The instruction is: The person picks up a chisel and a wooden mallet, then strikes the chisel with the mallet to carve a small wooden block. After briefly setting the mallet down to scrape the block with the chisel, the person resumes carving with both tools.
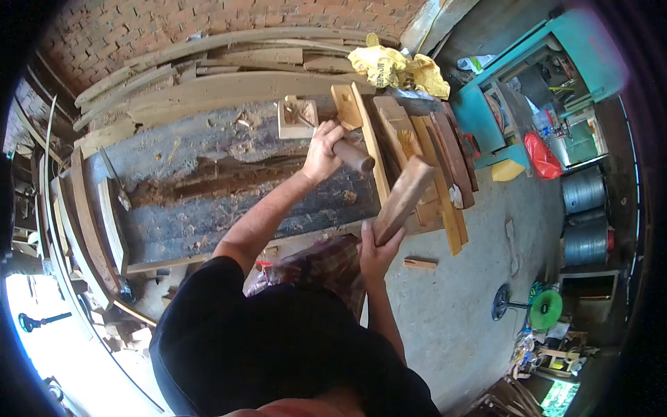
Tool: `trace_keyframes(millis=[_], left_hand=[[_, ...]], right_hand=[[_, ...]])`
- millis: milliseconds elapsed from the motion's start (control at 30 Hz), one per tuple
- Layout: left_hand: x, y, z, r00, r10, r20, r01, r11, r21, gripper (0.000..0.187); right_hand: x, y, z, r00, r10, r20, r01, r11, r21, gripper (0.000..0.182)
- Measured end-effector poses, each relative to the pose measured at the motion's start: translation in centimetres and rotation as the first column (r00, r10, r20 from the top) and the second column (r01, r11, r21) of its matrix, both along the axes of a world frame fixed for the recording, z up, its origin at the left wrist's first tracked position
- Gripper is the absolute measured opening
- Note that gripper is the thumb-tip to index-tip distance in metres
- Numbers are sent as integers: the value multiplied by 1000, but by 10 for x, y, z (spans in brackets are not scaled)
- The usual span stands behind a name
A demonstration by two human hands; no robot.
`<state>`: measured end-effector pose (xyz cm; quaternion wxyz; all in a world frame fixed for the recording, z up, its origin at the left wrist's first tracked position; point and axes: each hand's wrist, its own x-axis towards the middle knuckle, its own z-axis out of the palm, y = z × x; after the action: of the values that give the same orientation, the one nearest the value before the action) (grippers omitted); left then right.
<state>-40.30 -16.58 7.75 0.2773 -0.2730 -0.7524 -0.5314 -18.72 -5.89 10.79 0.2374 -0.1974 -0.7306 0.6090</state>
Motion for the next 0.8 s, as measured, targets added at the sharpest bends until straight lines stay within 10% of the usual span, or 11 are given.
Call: trace_keyframes(millis=[267, 333, 667, 800], left_hand=[[73, -20, 4, 986, -164, -23, 146, 926, -348, 29], [84, -29, -21, 984, -174, -27, 149, 903, -403, 25], [106, -61, -77, 995, -84, 52, 98, 836, -540, 26], [101, -63, -93, 991, -71, 114, 121, 838, -531, 20]], right_hand=[[11, 43, -92, 979, 89, 183, -185, 766, 615, 56], [-3, 42, -91, 960, 70, 272, -202, 845, 495, 58], [-110, 29, -94, 953, -137, 271, -182, 455, 872, 53], [-88, 35, -90, 988, -71, 137, -76, 551, 831, 50]])
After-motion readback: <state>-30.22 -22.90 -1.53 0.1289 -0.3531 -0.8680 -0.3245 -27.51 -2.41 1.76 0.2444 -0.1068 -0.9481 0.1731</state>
